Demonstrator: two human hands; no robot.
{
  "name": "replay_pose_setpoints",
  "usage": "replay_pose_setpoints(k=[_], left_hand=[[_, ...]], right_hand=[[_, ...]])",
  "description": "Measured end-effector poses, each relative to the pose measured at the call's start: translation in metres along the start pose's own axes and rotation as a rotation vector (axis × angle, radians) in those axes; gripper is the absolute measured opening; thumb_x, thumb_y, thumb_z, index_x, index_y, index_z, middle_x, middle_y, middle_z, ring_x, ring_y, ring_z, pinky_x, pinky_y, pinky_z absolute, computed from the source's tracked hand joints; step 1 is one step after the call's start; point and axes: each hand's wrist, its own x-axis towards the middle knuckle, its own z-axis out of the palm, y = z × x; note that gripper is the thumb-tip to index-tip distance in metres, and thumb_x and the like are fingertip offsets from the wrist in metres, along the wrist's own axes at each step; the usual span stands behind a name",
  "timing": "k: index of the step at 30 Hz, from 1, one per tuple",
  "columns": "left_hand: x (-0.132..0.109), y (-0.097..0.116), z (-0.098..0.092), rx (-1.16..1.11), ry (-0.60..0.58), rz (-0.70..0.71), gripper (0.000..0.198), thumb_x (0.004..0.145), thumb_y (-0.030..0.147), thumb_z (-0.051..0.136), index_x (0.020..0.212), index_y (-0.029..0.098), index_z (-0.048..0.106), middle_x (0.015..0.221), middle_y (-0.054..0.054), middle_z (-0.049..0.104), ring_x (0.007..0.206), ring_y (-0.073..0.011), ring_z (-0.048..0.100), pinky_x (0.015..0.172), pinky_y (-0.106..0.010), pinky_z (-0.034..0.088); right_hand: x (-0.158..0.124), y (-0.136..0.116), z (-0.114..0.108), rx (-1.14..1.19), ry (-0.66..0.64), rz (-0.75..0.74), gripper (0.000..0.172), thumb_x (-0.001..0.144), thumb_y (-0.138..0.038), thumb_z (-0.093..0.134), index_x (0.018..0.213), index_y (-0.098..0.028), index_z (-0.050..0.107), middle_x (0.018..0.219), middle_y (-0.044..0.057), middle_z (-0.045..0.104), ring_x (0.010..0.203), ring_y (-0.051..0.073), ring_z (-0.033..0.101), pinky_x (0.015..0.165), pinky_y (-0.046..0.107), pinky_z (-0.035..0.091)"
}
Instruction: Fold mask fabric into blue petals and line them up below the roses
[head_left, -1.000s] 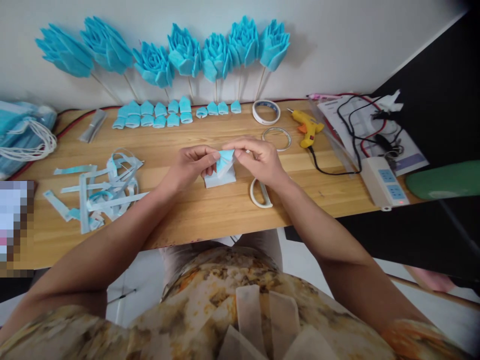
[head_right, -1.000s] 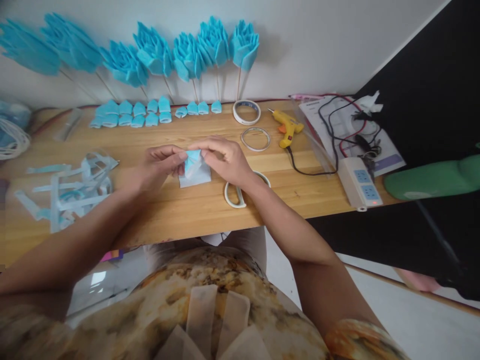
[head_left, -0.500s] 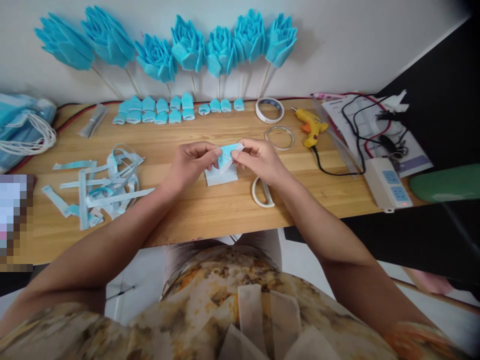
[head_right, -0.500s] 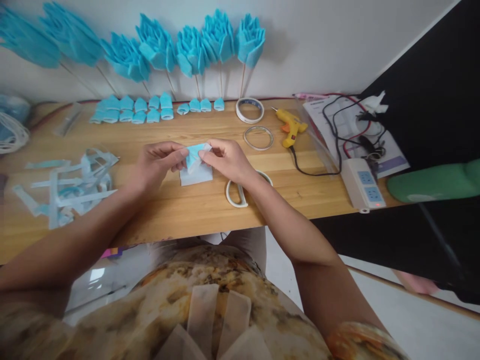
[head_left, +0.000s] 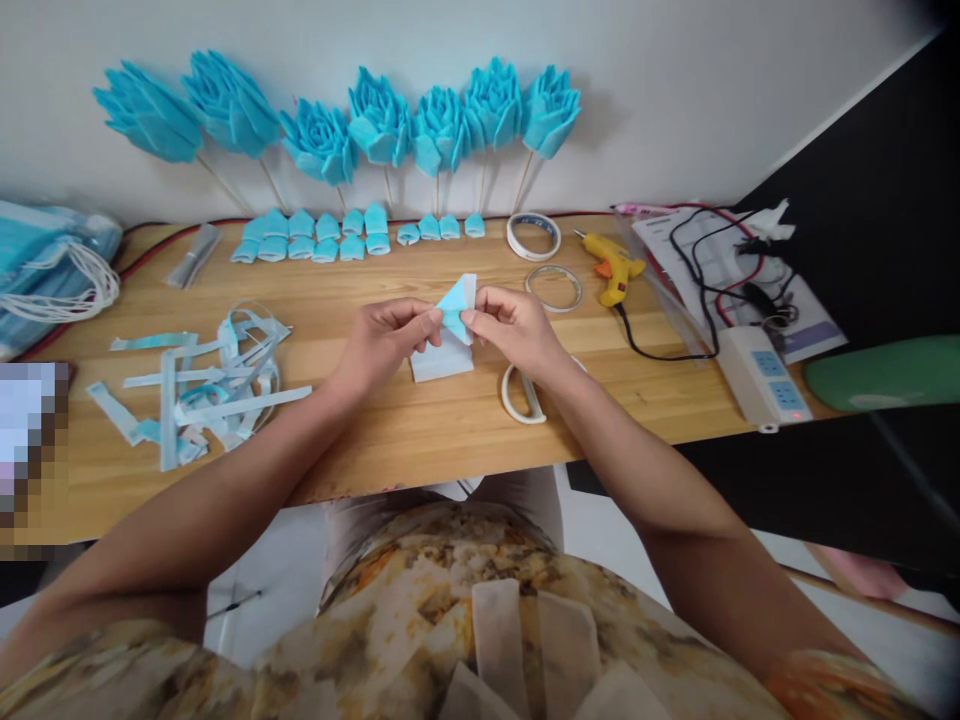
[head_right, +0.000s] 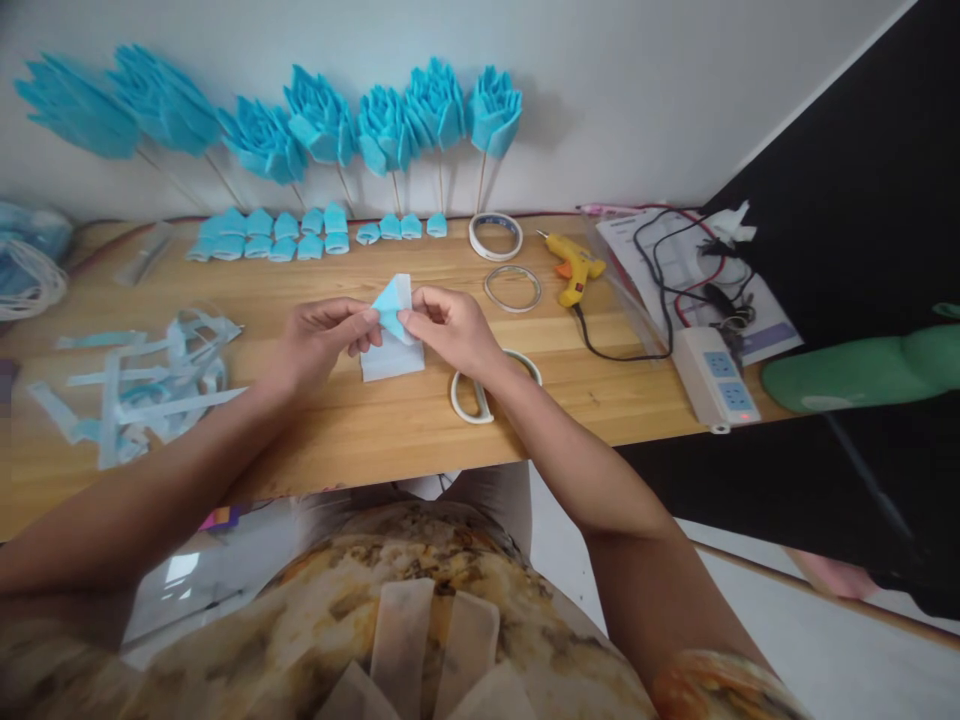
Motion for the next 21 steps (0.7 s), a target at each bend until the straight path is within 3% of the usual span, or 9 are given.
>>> replay_pose_setpoints(k=[7,13,21], left_hand=[[-0.0007,0.0011,0.0008,0.005,-0.012,-0.032,0.031,0.081,0.047,0.074,0.066,0.019,0.071,0.063,-0.002,0.067,0.058,-0.0112,0.051,0.054,-0.024,0.041],[-0.0001,0.0013,-0.0004,0.017,-0.012,-0.027,0.030,0.080,0.045,0.075,0.064,0.019,0.072,0.063,-0.001,0.068,0.056,-0.0105,0.050,0.052,-0.024,0.039],[-0.0034,0.0046,0.0013,0.068,-0.022,0.006,0.030,0.083,0.043,0.073,0.064,0.020,0.072,0.062,0.000,0.067,0.056,-0.0102,0.049,0.054,-0.024,0.039]], right_hand=[[0.0003,-0.0005,0.0005,-0.019,0.040,0.000,0.037,0.085,-0.047,0.071,0.067,-0.022,0.050,0.062,-0.005,0.050,0.060,0.010,0.043,0.058,0.027,0.034],[-0.0011,-0.0039,-0.0034,0.005,0.022,-0.019,0.047,0.095,-0.058,0.058,0.066,-0.021,0.056,0.063,-0.002,0.057,0.063,0.012,0.053,0.063,0.028,0.042],[0.0006,-0.0017,-0.0020,-0.032,0.036,0.014,0.047,0.081,-0.058,0.078,0.066,-0.021,0.052,0.061,-0.005,0.050,0.059,0.010,0.043,0.057,0.026,0.032]])
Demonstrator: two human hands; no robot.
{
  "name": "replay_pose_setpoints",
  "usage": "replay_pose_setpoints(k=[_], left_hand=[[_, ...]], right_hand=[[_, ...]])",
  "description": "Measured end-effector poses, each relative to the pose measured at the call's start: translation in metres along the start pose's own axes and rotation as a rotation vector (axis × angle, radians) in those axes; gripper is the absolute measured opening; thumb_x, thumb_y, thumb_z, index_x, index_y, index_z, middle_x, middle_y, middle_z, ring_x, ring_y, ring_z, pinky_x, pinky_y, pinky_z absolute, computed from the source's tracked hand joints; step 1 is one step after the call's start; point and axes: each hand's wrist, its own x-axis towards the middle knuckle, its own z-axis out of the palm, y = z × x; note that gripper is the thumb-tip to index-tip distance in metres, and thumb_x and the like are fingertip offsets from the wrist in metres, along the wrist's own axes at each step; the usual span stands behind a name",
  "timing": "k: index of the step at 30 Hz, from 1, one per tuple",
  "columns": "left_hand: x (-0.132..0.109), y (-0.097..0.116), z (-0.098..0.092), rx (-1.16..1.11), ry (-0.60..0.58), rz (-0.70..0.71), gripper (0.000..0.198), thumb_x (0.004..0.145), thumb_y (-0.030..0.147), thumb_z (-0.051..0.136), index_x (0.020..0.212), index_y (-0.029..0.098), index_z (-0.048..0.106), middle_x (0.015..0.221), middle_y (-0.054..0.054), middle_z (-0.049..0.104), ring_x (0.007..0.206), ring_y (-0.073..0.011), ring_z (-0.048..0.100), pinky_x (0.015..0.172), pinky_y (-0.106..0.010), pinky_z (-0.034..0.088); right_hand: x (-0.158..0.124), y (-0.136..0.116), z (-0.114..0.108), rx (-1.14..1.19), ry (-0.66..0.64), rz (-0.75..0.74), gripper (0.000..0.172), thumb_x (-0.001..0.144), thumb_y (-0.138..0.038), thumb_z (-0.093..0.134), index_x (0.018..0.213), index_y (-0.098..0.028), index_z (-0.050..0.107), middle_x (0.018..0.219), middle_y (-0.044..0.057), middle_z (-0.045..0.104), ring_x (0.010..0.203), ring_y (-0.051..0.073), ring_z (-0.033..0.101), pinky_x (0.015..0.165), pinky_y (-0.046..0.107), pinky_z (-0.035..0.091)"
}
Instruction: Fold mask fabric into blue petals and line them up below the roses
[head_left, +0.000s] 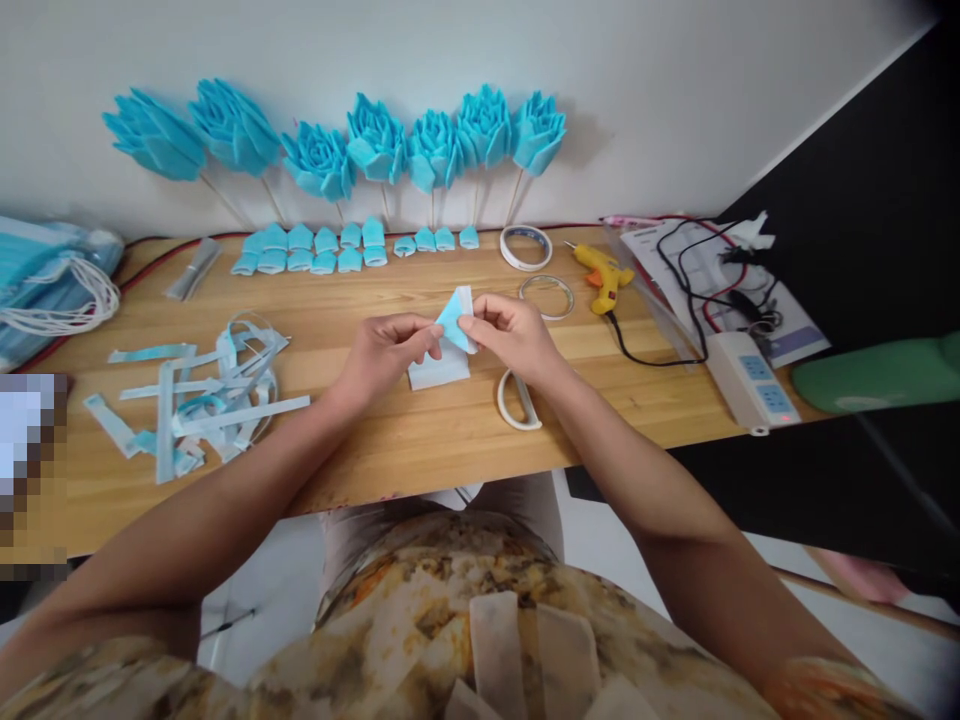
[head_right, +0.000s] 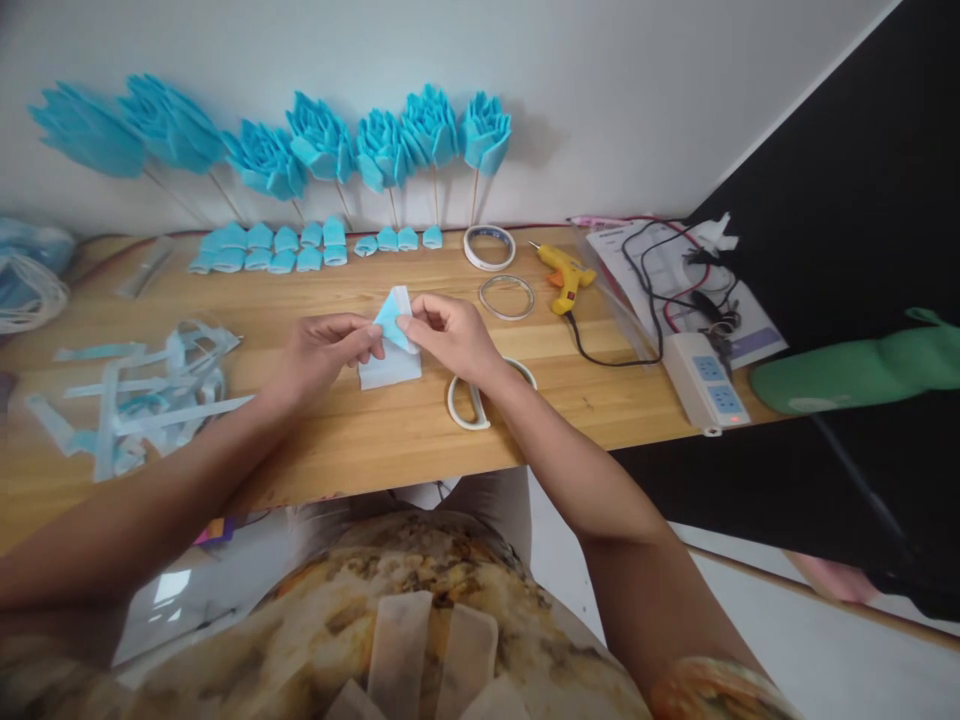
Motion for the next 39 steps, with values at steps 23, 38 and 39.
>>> replay_pose_setpoints(k=[23,38,39], left_hand=[[0.0039,-0.0049,-0.0035,0.001,-0.074,0.000,0.033,0.083,0.047,0.074,0.068,0.018,0.067,0.064,-0.001,0.066,0.056,-0.0104,0.051,0.054,-0.024,0.039],[0.0053,-0.0032,-0.0014,-0.120,-0.052,-0.039,0.030,0.077,0.045,0.080,0.083,0.018,0.069,0.070,-0.002,0.070,0.056,-0.0100,0.054,0.052,-0.023,0.041],[0.0055,-0.0034,-0.0015,-0.136,-0.037,-0.042,0.029,0.077,0.044,0.080,0.083,0.018,0.068,0.069,-0.001,0.070,0.055,-0.0099,0.054,0.051,-0.023,0.041]], right_hand=[[-0.0038,-0.0064,-0.0015,0.000,-0.040,-0.085,0.050,0.089,-0.066,0.064,0.070,-0.021,0.059,0.065,-0.002,0.054,0.064,0.012,0.048,0.062,0.027,0.041],[0.0033,0.0021,-0.0009,0.042,0.030,-0.031,0.048,0.079,-0.064,0.075,0.069,-0.022,0.054,0.060,-0.005,0.050,0.057,0.011,0.043,0.056,0.027,0.037],[0.0033,0.0019,-0.0010,0.045,0.030,-0.029,0.047,0.079,-0.063,0.075,0.069,-0.022,0.054,0.060,-0.005,0.050,0.057,0.011,0.043,0.056,0.027,0.037]])
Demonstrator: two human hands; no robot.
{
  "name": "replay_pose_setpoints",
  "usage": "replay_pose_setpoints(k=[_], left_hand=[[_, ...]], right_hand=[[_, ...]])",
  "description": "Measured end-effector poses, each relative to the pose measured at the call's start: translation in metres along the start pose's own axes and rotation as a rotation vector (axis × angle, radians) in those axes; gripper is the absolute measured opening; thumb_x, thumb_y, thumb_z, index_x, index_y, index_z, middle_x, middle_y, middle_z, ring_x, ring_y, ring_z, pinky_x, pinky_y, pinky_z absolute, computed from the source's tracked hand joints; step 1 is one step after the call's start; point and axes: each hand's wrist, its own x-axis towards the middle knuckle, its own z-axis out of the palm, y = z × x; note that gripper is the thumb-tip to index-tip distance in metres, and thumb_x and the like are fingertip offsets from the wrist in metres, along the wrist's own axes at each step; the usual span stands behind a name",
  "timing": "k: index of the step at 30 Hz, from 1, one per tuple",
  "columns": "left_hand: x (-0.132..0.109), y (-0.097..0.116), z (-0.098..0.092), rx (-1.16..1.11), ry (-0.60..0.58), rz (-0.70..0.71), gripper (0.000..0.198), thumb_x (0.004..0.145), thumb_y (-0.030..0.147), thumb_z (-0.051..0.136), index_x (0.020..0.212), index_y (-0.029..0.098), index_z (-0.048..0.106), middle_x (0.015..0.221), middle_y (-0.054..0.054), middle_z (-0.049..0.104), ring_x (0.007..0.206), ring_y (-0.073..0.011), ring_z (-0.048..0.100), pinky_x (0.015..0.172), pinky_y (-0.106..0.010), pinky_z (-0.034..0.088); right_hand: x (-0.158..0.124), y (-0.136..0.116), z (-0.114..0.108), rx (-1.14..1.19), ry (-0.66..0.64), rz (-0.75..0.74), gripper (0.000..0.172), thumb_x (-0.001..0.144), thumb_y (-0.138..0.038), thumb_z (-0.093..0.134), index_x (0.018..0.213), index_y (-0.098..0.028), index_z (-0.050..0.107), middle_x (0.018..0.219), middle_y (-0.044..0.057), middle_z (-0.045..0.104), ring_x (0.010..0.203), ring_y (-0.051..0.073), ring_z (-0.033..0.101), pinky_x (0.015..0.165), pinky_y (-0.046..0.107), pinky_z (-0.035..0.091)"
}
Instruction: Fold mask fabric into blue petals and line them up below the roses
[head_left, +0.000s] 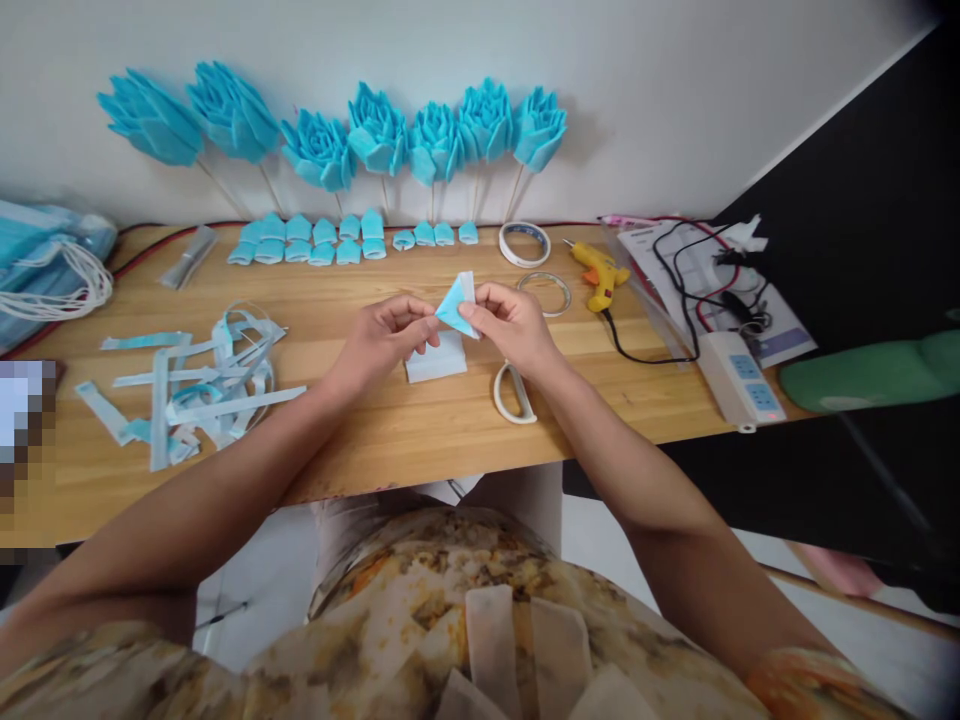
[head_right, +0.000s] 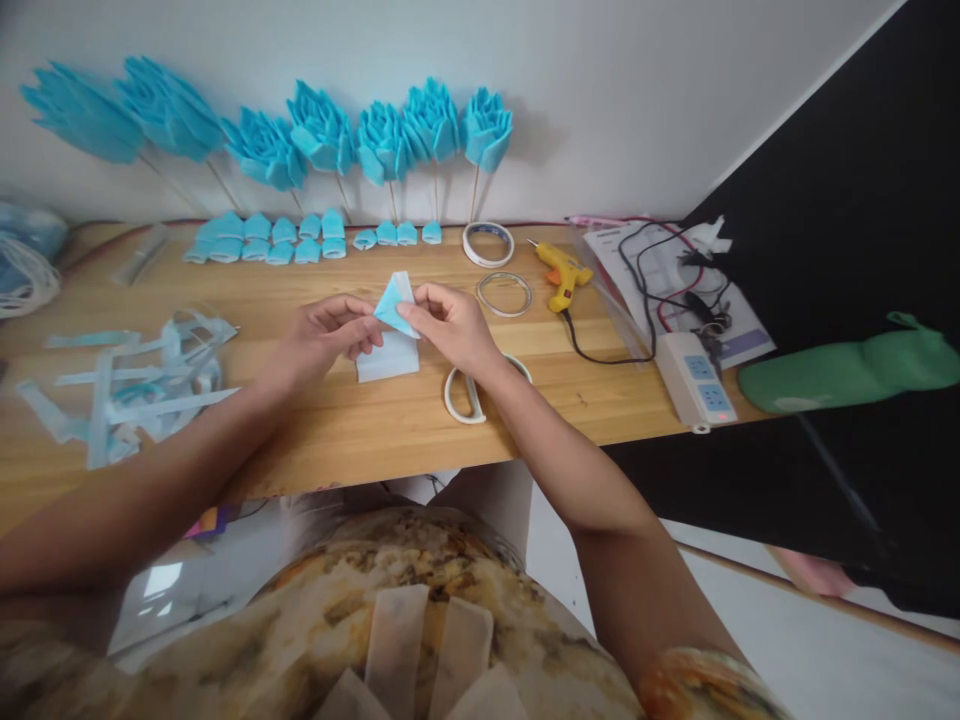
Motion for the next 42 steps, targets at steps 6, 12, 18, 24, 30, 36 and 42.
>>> replay_pose_setpoints(k=[6,12,18,24,30,36,42], left_hand=[[-0.001,0.001,0.000,0.015,0.017,0.033,0.027,0.080,0.042,0.078,0.077,0.018,0.066,0.068,-0.001,0.069,0.055,-0.0099,0.055,0.053,-0.024,0.043],[-0.001,0.000,-0.002,0.029,0.027,0.068,0.031,0.084,0.046,0.076,0.072,0.018,0.066,0.068,-0.001,0.068,0.056,-0.0093,0.053,0.056,-0.024,0.044],[-0.002,0.000,0.000,0.090,-0.045,0.019,0.050,0.085,0.065,0.069,0.074,0.017,0.070,0.068,-0.004,0.069,0.058,-0.0111,0.054,0.055,-0.024,0.043],[-0.002,-0.003,0.000,0.139,-0.078,-0.001,0.047,0.084,0.061,0.072,0.069,0.016,0.070,0.062,-0.002,0.066,0.055,-0.0093,0.051,0.053,-0.022,0.040],[0.000,-0.002,-0.002,-0.033,0.002,-0.040,0.040,0.081,0.051,0.077,0.063,0.017,0.066,0.061,-0.001,0.066,0.054,-0.0080,0.050,0.053,-0.021,0.040],[0.000,0.000,-0.001,-0.175,0.020,-0.097,0.038,0.077,0.047,0.081,0.062,0.017,0.065,0.060,-0.001,0.064,0.053,-0.0074,0.051,0.052,-0.021,0.040],[0.000,-0.001,-0.001,-0.074,0.036,-0.068,0.037,0.079,0.048,0.079,0.062,0.018,0.065,0.060,0.000,0.064,0.053,-0.0080,0.050,0.053,-0.022,0.040]], right_hand=[[-0.001,0.001,0.001,0.002,-0.020,-0.018,0.040,0.082,-0.055,0.075,0.070,-0.021,0.055,0.062,-0.005,0.050,0.058,0.010,0.043,0.056,0.026,0.035],[-0.001,0.003,0.002,0.015,-0.035,-0.034,0.037,0.084,-0.049,0.074,0.070,-0.020,0.055,0.061,-0.005,0.050,0.057,0.009,0.041,0.054,0.025,0.032],[-0.002,0.003,0.003,-0.042,-0.044,-0.059,0.038,0.085,-0.049,0.072,0.069,-0.020,0.054,0.061,-0.006,0.049,0.057,0.008,0.038,0.054,0.024,0.030],[-0.005,0.006,0.003,-0.136,-0.050,-0.079,0.036,0.087,-0.046,0.073,0.069,-0.020,0.056,0.060,-0.006,0.047,0.056,0.008,0.038,0.053,0.024,0.031],[-0.005,0.003,-0.004,-0.160,0.027,-0.236,0.022,0.098,-0.037,0.060,0.111,-0.023,0.070,0.105,0.004,0.074,0.098,0.017,0.068,0.081,0.031,0.056],[-0.004,0.004,-0.010,-0.412,-0.040,-0.424,0.032,0.093,-0.019,0.061,0.120,-0.033,0.071,0.147,0.002,0.061,0.140,0.026,0.053,0.115,0.051,0.046],[-0.004,0.007,-0.008,-0.371,-0.053,-0.430,0.005,0.092,-0.028,0.072,0.094,-0.029,0.076,0.137,0.004,0.065,0.134,0.027,0.058,0.117,0.052,0.041]])
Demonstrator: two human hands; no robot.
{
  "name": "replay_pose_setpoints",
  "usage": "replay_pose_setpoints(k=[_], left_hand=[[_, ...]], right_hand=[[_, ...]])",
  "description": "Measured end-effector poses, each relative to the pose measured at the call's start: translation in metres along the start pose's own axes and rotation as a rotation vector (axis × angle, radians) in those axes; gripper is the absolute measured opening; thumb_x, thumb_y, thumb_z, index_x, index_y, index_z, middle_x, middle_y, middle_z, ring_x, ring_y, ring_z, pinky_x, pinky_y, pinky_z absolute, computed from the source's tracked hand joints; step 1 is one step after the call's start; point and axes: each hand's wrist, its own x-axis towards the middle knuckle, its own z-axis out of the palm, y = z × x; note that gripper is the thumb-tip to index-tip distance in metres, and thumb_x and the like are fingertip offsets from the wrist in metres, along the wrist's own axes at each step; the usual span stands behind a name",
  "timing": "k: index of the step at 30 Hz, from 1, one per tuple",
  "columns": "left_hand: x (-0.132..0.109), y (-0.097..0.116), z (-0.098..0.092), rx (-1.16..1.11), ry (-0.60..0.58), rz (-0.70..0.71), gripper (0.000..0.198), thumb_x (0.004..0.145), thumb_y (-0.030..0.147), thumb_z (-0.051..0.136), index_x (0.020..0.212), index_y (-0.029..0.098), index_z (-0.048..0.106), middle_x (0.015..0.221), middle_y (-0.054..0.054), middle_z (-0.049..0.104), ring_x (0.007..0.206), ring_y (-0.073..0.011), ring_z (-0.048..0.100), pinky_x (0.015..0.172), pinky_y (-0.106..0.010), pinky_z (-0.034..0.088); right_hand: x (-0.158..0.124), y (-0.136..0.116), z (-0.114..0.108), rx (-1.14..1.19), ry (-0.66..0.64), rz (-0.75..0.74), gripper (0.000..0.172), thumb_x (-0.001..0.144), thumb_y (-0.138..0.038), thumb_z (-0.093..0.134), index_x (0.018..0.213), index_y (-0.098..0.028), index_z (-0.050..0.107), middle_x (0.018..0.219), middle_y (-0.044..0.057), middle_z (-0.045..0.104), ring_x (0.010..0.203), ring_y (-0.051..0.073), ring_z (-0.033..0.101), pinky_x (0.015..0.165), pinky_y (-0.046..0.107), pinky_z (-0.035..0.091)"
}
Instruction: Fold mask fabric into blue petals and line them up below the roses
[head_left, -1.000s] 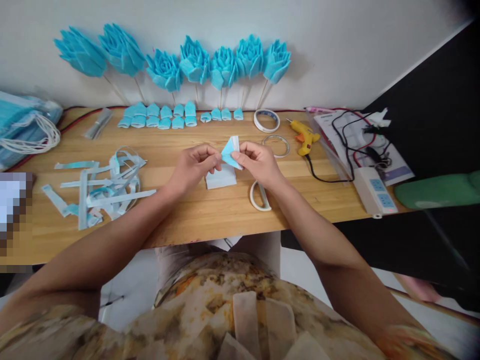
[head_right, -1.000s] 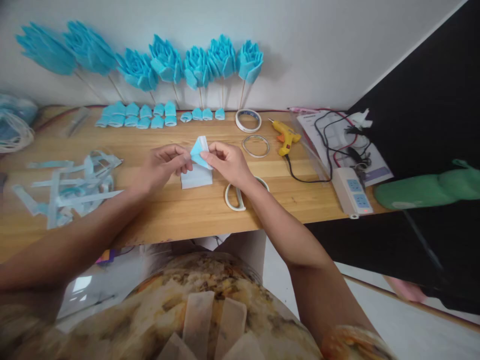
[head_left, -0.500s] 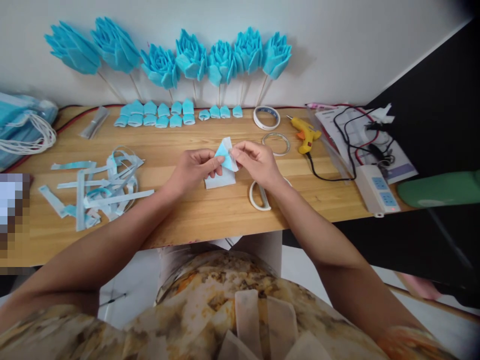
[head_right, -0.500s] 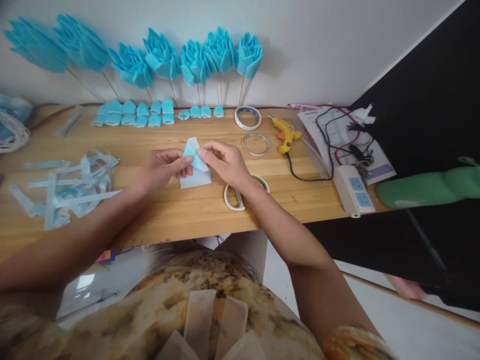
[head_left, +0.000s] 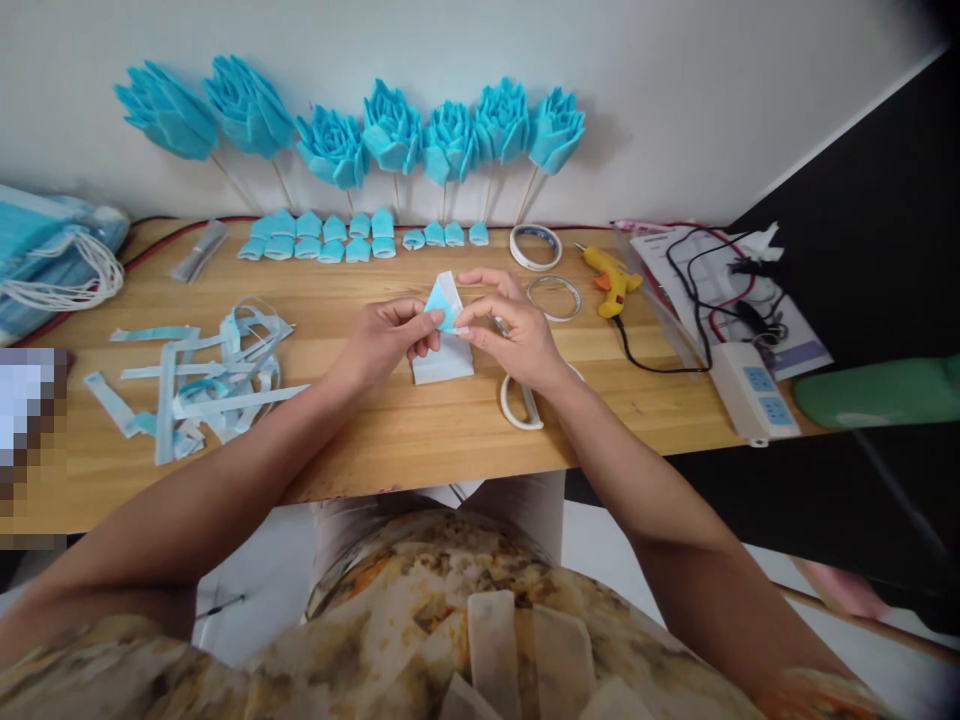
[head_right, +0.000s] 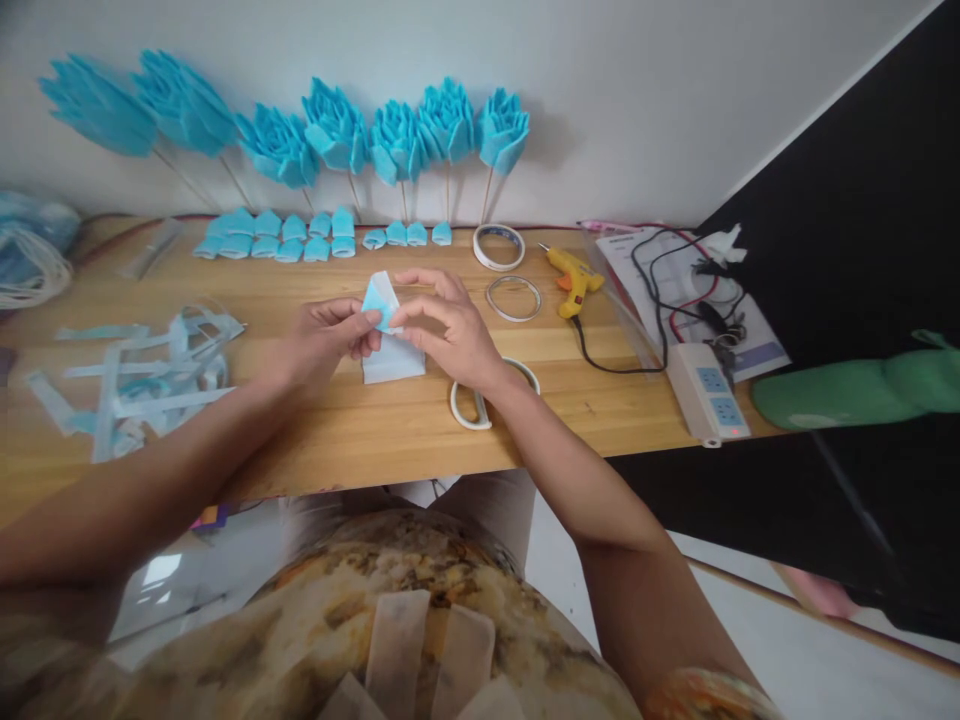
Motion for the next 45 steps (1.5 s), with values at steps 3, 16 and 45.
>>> replay_pose_setpoints(k=[3,16,45], left_hand=[[0.000,-0.001,0.000,0.066,0.007,0.057,0.037,0.081,0.048,0.077,0.062,0.018,0.065,0.060,0.000,0.064,0.053,-0.0081,0.049,0.053,-0.022,0.040],[-0.001,-0.001,0.000,0.182,-0.020,0.121,0.039,0.082,0.050,0.077,0.062,0.019,0.067,0.058,0.000,0.063,0.053,-0.0089,0.049,0.053,-0.023,0.038],[-0.005,0.001,0.003,0.250,-0.154,0.053,0.039,0.081,0.051,0.074,0.062,0.019,0.064,0.057,0.000,0.059,0.051,-0.0094,0.048,0.050,-0.023,0.036]], right_hand=[[0.000,0.001,0.002,0.076,0.017,0.092,0.010,0.092,-0.035,0.073,0.090,-0.026,0.076,0.134,0.006,0.067,0.130,0.026,0.060,0.115,0.049,0.043],[0.002,0.001,0.012,0.412,0.031,0.348,0.023,0.083,-0.041,0.076,0.082,-0.021,0.066,0.083,-0.001,0.071,0.078,0.013,0.064,0.075,0.029,0.053],[0.001,-0.002,0.011,0.463,-0.129,0.422,0.035,0.086,-0.053,0.073,0.084,-0.021,0.060,0.075,-0.003,0.060,0.068,0.011,0.052,0.062,0.025,0.043]])
